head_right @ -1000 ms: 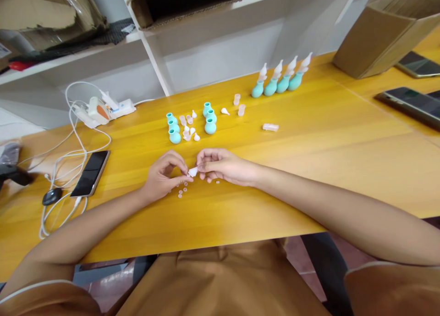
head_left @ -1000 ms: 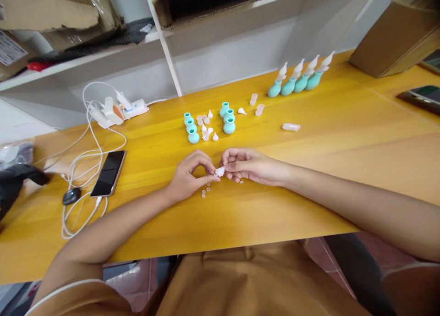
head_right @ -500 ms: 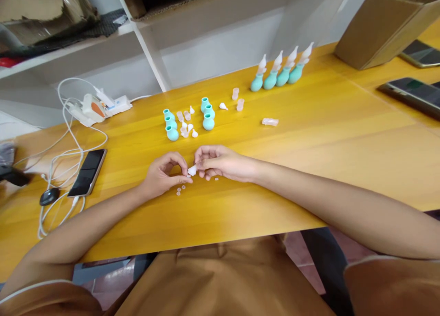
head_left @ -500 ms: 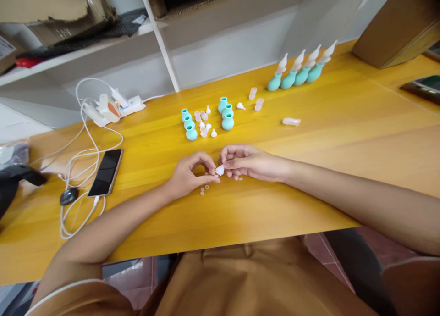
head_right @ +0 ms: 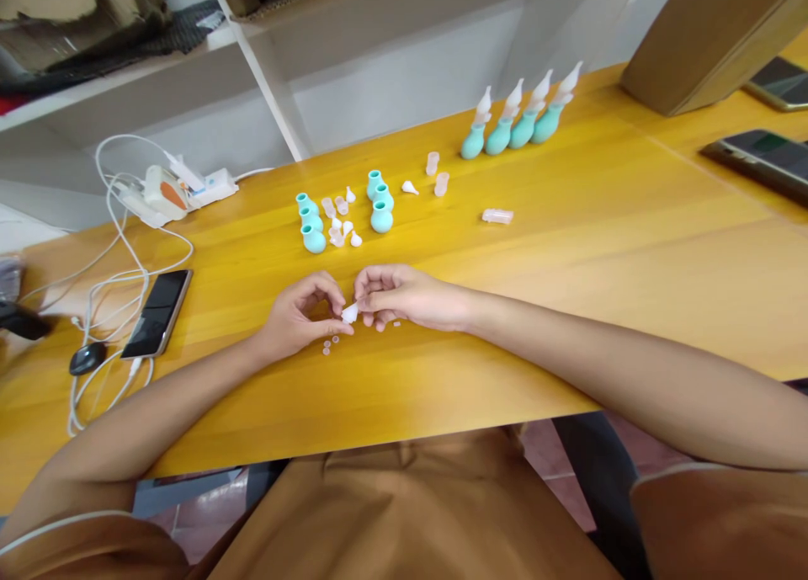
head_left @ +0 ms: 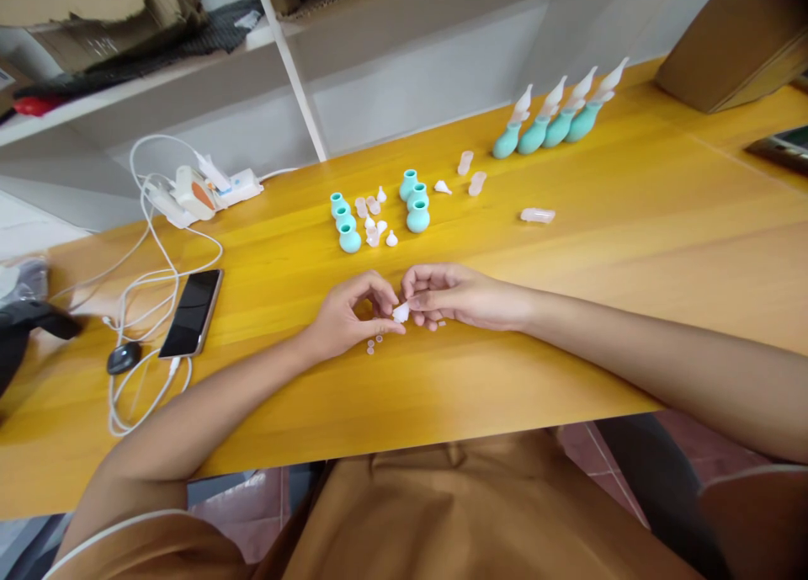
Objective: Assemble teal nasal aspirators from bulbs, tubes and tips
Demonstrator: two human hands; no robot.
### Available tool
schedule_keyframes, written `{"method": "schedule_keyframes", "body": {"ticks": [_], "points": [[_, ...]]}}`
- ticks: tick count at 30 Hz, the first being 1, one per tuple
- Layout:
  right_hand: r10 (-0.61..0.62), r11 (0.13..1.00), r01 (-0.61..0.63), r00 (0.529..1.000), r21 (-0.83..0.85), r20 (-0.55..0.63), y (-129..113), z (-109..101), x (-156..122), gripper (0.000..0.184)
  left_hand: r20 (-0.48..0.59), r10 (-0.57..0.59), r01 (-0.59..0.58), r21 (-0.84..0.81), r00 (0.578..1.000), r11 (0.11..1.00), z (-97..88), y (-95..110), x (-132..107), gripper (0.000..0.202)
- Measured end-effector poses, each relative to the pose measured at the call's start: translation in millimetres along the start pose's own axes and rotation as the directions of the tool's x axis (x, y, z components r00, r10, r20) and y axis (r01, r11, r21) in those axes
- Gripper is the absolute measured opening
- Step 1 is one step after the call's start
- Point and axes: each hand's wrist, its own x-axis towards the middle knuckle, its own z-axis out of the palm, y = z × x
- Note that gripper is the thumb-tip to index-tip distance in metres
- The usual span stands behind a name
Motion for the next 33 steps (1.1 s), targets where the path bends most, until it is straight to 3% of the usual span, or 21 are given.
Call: {"method": "schedule_keyframes", "body": {"ticks": [6, 15, 25, 30, 33], "points": [[0.005, 1.000, -0.005, 1.000, -0.017, 0.027, 0, -2, 0, 0.034, 0.016, -0.034, 0.034, -0.047, 0.999, 0.998, 0.0, 0, 1, 0.043], [-0.005, 0.993, 0.016, 0.996, -0.118, 0.089, 5, -8, 2, 0.037, 0.131, -0.142, 0.154, -0.087, 0.981, 0.984, -1.8, -1, -2, 0.043], [-0.039, 0.987, 0.060, 0.990, -0.150, 0.139, 3, -6, 1, 0.037, 0.150, -0.094, 0.102, -0.046, 0.984, 0.994, -2.5, 0, -1, 0.045], [-0.108, 0.951, 0.127, 0.991, -0.283, 0.082, -4, -7, 0, 0.035, 0.059, 0.006, -0.005, -0.013, 0.998, 1.000, -3.5, -4, 1, 0.057], [-0.292, 0.813, 0.234, 0.956, -0.533, -0.025, -6, -10, 1, 0.026, -0.087, 0.059, -0.058, 0.008, 0.994, 0.998, -4.2, -3, 2, 0.047]]}}
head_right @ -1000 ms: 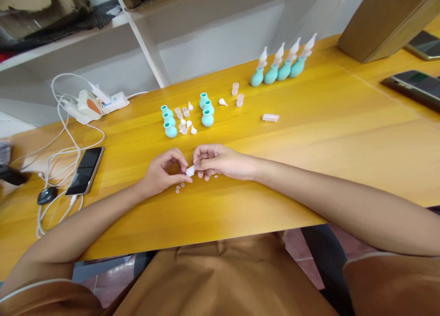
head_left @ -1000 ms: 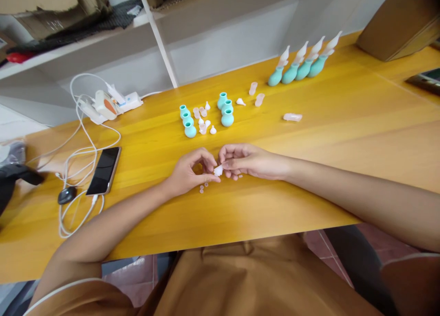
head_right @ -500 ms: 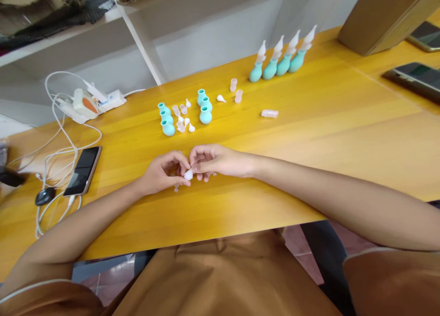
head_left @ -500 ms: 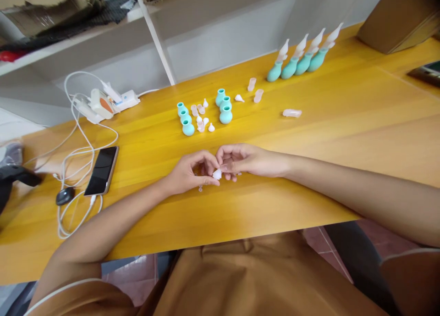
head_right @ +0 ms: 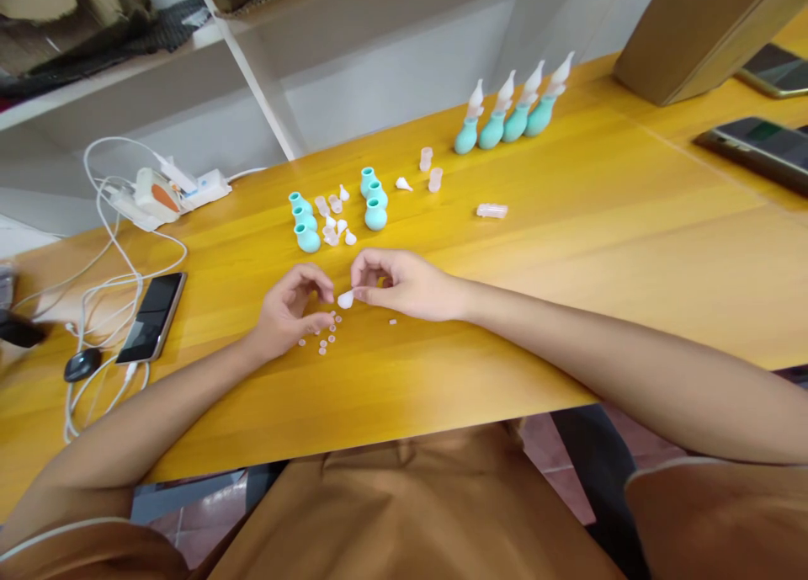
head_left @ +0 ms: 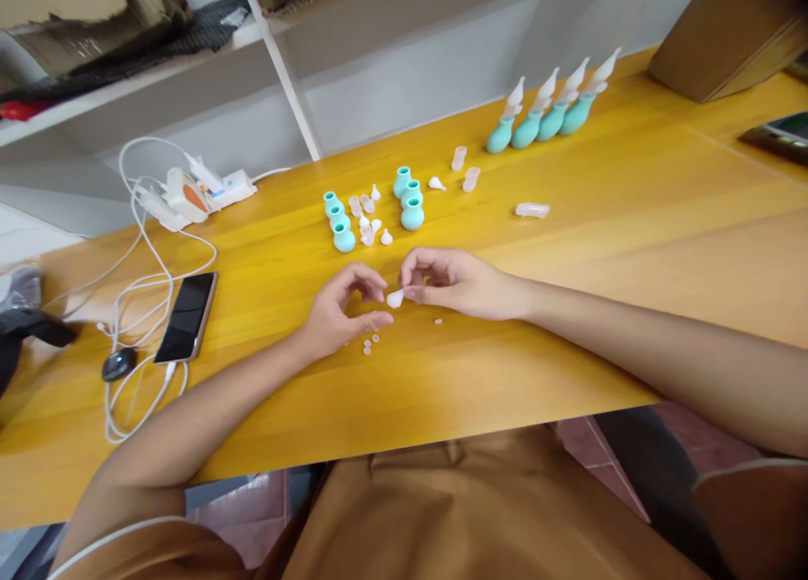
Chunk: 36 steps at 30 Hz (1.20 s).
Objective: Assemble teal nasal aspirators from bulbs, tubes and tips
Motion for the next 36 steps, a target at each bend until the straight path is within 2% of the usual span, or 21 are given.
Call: {"method": "schedule_keyframes", "body": {"ticks": [3, 6, 11, 14, 18, 20, 23, 25, 27, 30, 36], "points": [[-0.059, 0.962, 0.042, 0.997, -0.270, -0.056, 4, -3, 2, 0.016, -0.129, -0.017, 0.024, 0.050, 0.991, 0.998, -0.8, 2, 0, 0.025], [-0.095, 0.893, 0.071, 0.995, -0.445, -0.032, 7, -6, 3, 0.009, -0.147, -0.055, 0.077, 0.142, 0.988, 0.987, -0.6, 1, 0, 0.007], [-0.195, 0.708, 0.148, 0.981, -0.691, 0.011, 9, -14, 4, 0.005, -0.081, -0.078, 0.103, 0.374, 0.994, 0.922, 1.5, 1, 1, 0.019], [-0.198, 0.669, 0.178, 0.978, -0.721, 0.058, 11, -18, 4, 0.008, -0.034, -0.066, 0.074, 0.449, 0.997, 0.890, 1.5, 4, 1, 0.018], [-0.187, 0.675, 0.197, 0.978, -0.711, 0.094, 2, -30, 4, 0.014, 0.012, -0.051, 0.039, 0.472, 0.999, 0.881, 0.5, 6, 1, 0.018], [-0.178, 0.612, 0.145, 0.983, -0.778, 0.043, -8, -42, 2, 0.025, 0.033, -0.049, 0.028, 0.472, 0.998, 0.881, 0.2, 5, 1, 0.019], [-0.190, 0.447, -0.018, 0.975, -0.895, -0.115, -22, -63, -2, 0.037, 0.056, -0.044, 0.013, 0.476, 0.997, 0.879, 0.0, 4, 1, 0.018], [-0.207, 0.415, -0.107, 0.956, -0.903, -0.208, -27, -74, -4, 0.030, 0.064, -0.039, 0.004, 0.479, 0.997, 0.878, 0.2, 4, 1, 0.017], [-0.203, 0.417, -0.147, 0.947, -0.897, -0.249, -27, -81, -5, 0.028, 0.072, -0.033, -0.006, 0.484, 0.997, 0.875, 0.5, 4, 1, 0.017], [-0.181, 0.381, -0.153, 0.955, -0.912, -0.235, -20, -83, -3, 0.030, 0.089, -0.027, -0.021, 0.499, 0.996, 0.866, 0.7, 4, 1, 0.016], [-0.162, 0.345, -0.047, 0.981, -0.937, -0.109, -10, -77, 1, 0.032, 0.109, -0.011, -0.050, 0.539, 0.994, 0.841, 0.5, 4, 1, 0.018]]}}
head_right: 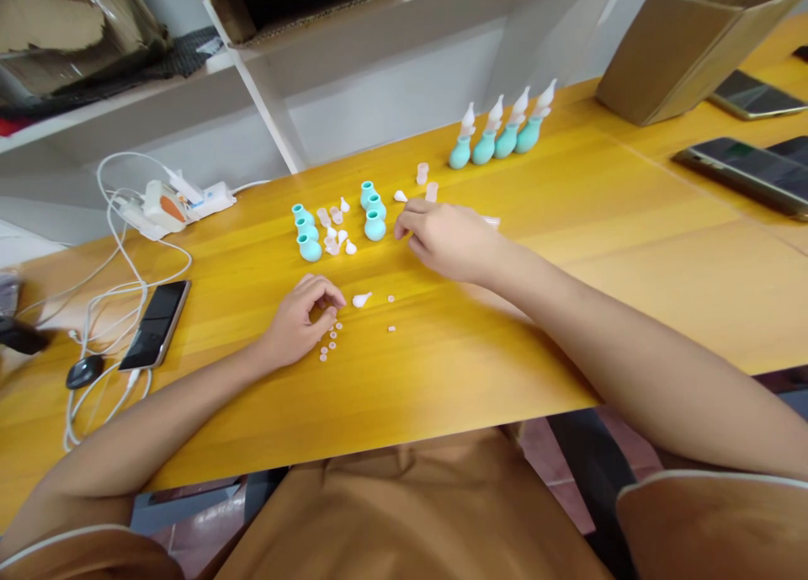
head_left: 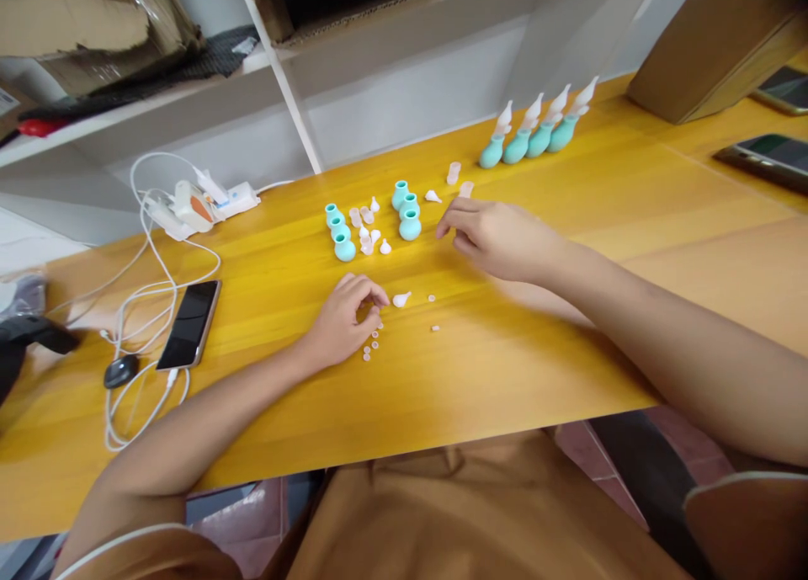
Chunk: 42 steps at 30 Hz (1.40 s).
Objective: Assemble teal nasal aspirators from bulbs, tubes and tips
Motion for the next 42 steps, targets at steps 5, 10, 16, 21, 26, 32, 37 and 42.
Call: {"method": "schedule_keyframes", "body": {"ticks": [5, 10, 16, 21, 26, 32, 37, 42], "points": [[0.181, 0.980, -0.190, 0.973, -0.053, -0.147, 7, -24, -2, 0.035, 0.009, 0.007, -0.008, 0.042, 1.000, 0.999, -0.7, 4, 0, 0.019], [0.421, 0.869, -0.461, 0.880, -0.180, -0.218, 26, -58, -10, 0.037, 0.025, 0.012, -0.014, 0.063, 1.000, 0.998, -0.9, 6, -1, 0.019], [0.625, 0.742, -0.548, 0.773, -0.385, 0.104, 40, -60, -16, 0.031, 0.053, 0.041, -0.043, 0.030, 0.998, 0.999, -4.3, 8, -2, 0.034], [0.641, 0.757, -0.492, 0.685, -0.429, 0.346, 40, -46, -10, 0.031, 0.039, 0.042, -0.045, 0.066, 0.998, 0.997, -4.9, 8, -4, 0.034], [0.590, 0.797, -0.414, 0.692, -0.440, 0.416, 34, -40, -6, 0.027, 0.078, 0.088, -0.094, 0.079, 0.993, 0.992, -4.7, 11, -4, 0.032], [0.469, 0.852, -0.323, 0.822, -0.413, 0.324, 11, -32, -7, 0.026, 0.226, 0.179, -0.205, 0.100, 0.958, 0.974, -5.2, 16, -3, 0.032], [0.403, 0.875, -0.294, 0.883, -0.385, 0.240, -10, -31, -9, 0.028, 0.249, 0.180, -0.223, 0.155, 0.951, 0.962, -2.3, 16, -5, 0.031], [0.376, 0.895, -0.292, 0.901, -0.337, 0.216, -20, -31, -6, 0.030, 0.215, 0.104, -0.153, 0.226, 0.971, 0.962, -0.8, 15, -5, 0.027]]}}
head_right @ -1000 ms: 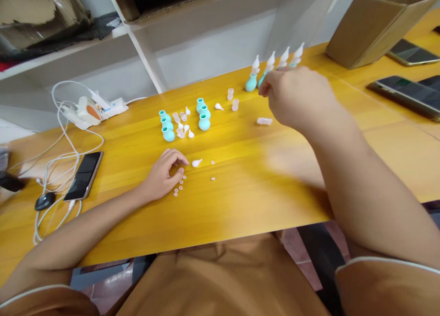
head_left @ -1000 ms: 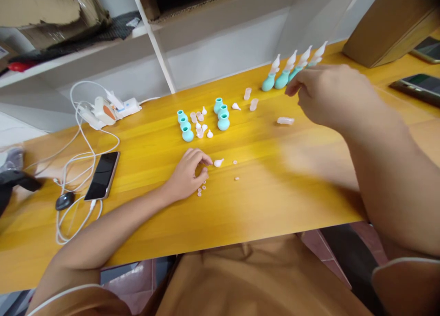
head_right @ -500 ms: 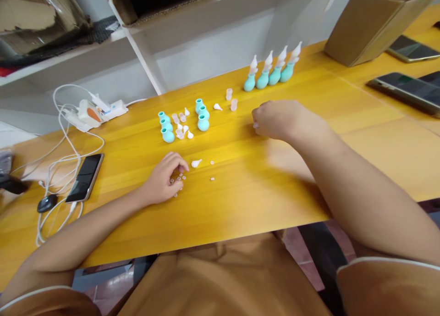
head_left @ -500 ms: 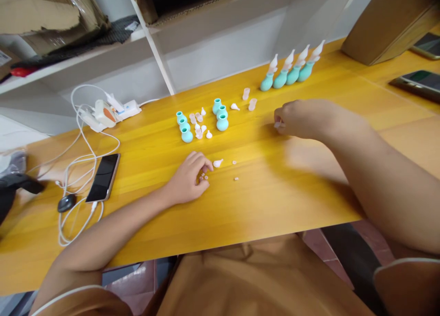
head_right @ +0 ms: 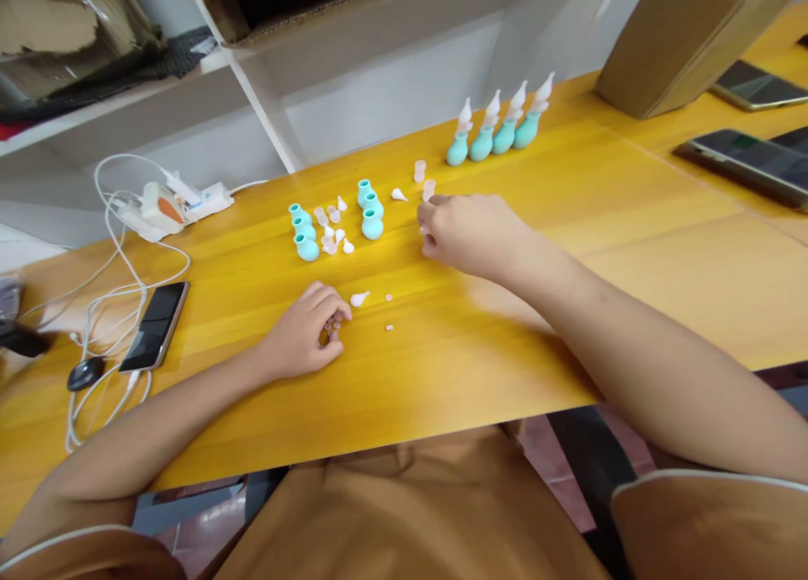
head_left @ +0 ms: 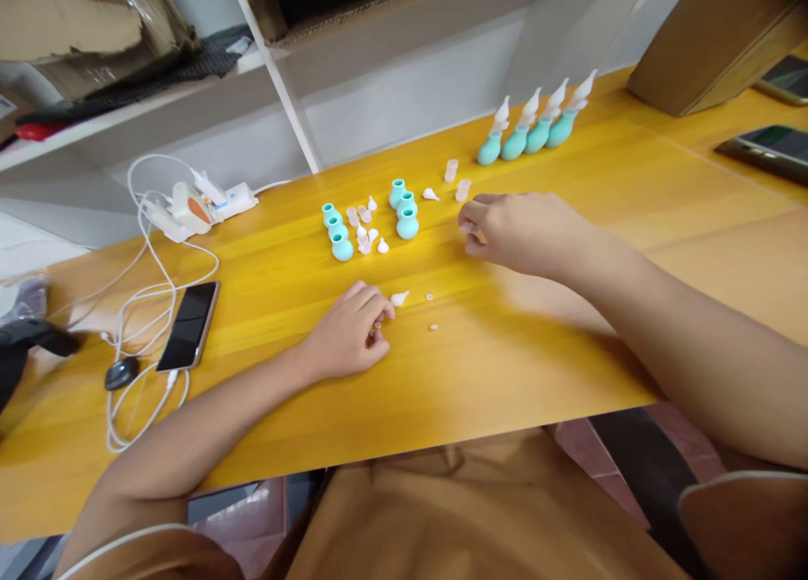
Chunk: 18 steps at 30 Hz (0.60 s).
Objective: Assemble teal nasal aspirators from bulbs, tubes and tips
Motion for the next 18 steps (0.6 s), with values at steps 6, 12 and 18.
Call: {"method": "schedule_keyframes", "body": {"ticks": [6, 12, 18], "points": [[0.039, 0.991, -0.030, 0.997, 0.127, -0.064, -6, 3, 2, 0.028, -0.040, 0.032, -0.033, -0.034, 0.999, 0.999, 1.3, -2, 0, 0.024], [0.034, 0.987, -0.020, 0.996, 0.162, -0.081, -7, 9, 4, 0.025, -0.016, -0.025, 0.025, 0.020, 1.000, 0.999, -0.1, 1, 0, 0.031], [0.018, 0.985, -0.009, 0.999, 0.175, -0.047, -9, 10, 5, 0.027, -0.025, -0.034, 0.034, -0.007, 0.999, 0.999, 1.2, -3, 0, 0.030]]}}
